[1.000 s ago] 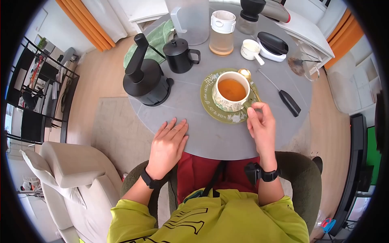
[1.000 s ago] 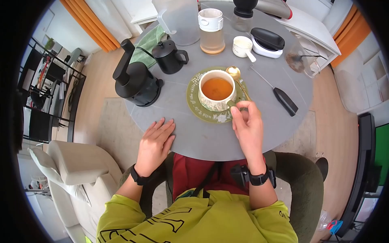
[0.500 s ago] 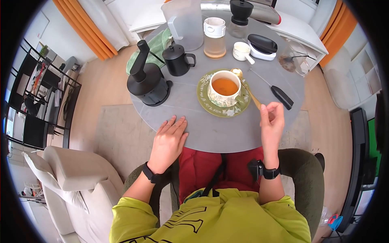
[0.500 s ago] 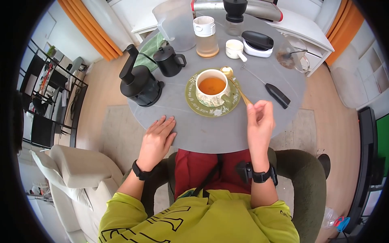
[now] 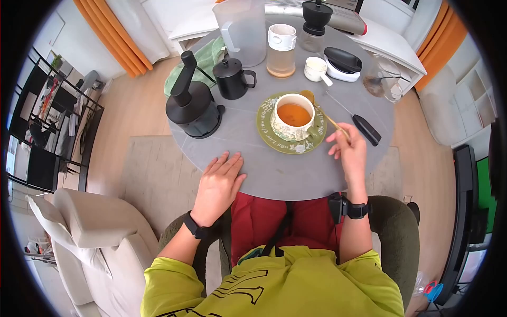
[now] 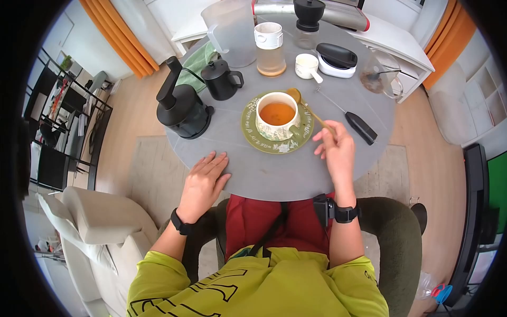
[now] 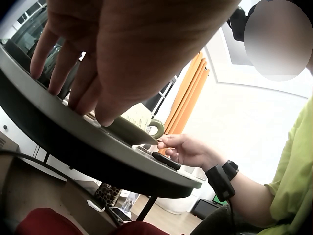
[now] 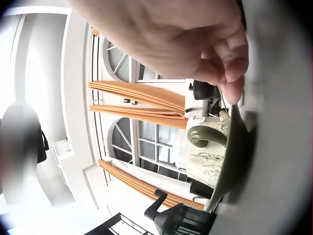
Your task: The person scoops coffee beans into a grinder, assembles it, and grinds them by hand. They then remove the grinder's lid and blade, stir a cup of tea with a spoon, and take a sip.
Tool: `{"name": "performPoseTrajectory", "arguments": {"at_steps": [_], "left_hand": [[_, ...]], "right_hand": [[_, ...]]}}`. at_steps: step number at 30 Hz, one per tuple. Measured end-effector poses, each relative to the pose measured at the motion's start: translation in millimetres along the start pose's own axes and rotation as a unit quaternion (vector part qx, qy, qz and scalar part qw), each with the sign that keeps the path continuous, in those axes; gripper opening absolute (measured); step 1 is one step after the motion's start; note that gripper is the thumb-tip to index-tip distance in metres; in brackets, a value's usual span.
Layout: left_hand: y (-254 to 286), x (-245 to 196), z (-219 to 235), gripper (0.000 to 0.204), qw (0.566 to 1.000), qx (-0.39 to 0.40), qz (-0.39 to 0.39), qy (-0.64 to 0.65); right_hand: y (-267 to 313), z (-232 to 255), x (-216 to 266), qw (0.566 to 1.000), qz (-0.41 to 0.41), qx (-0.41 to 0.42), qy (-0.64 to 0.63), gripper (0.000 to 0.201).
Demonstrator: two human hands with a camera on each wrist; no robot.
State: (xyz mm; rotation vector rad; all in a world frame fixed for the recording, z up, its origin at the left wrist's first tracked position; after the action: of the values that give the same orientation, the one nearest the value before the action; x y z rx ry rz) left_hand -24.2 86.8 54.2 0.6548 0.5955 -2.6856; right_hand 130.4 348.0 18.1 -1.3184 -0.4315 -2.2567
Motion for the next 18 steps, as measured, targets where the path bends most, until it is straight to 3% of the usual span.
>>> {"name": "performPoseTrajectory", "arguments": {"at_steps": [2, 6, 11, 13, 18], "left_hand": [[0.2, 1.0, -0.6, 0.035, 1.000, 0.002, 0.003, 0.003], [0.1, 2.6, -1.3, 0.035, 1.000, 0.001, 0.007, 0.008], [-2.2, 4.1, -1.8, 0.035, 1.000, 0.005, 0.013, 0.013], [-2.7, 3.1, 0.5, 0.034, 1.000, 0.002, 0.013, 0.018], [-4.5, 5.0, -0.4, 0.034, 1.000, 0.005, 0.020, 0.021]], "right_hand": [[-0.3, 20.8, 15.3, 0.994, 0.048, -0.090, -0.044, 0.024], [13.4, 51.1, 52.6, 0.974, 0.124, -0.182, -0.046, 0.023], [25.4, 54.2, 85.9, 0.974, 0.163, -0.156, -0.031, 0.019], [27.4, 41.7, 100.8, 0.975, 0.186, -0.117, 0.031, 0.014], [16.3, 16.9, 105.1, 0.979, 0.185, -0.074, 0.042, 0.012]]}}
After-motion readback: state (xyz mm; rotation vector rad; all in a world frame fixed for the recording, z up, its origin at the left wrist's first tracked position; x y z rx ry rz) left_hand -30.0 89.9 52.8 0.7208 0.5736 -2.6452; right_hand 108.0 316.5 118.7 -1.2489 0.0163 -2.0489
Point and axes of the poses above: each hand's wrist, its own y-axis away from the middle knuckle, its own z-axis out of the back of the hand, x = y × z, the point moved 10 cm from there along -y, towards the middle knuckle, and after that the axes turned 14 degrees about y, right-handed, at the moved point
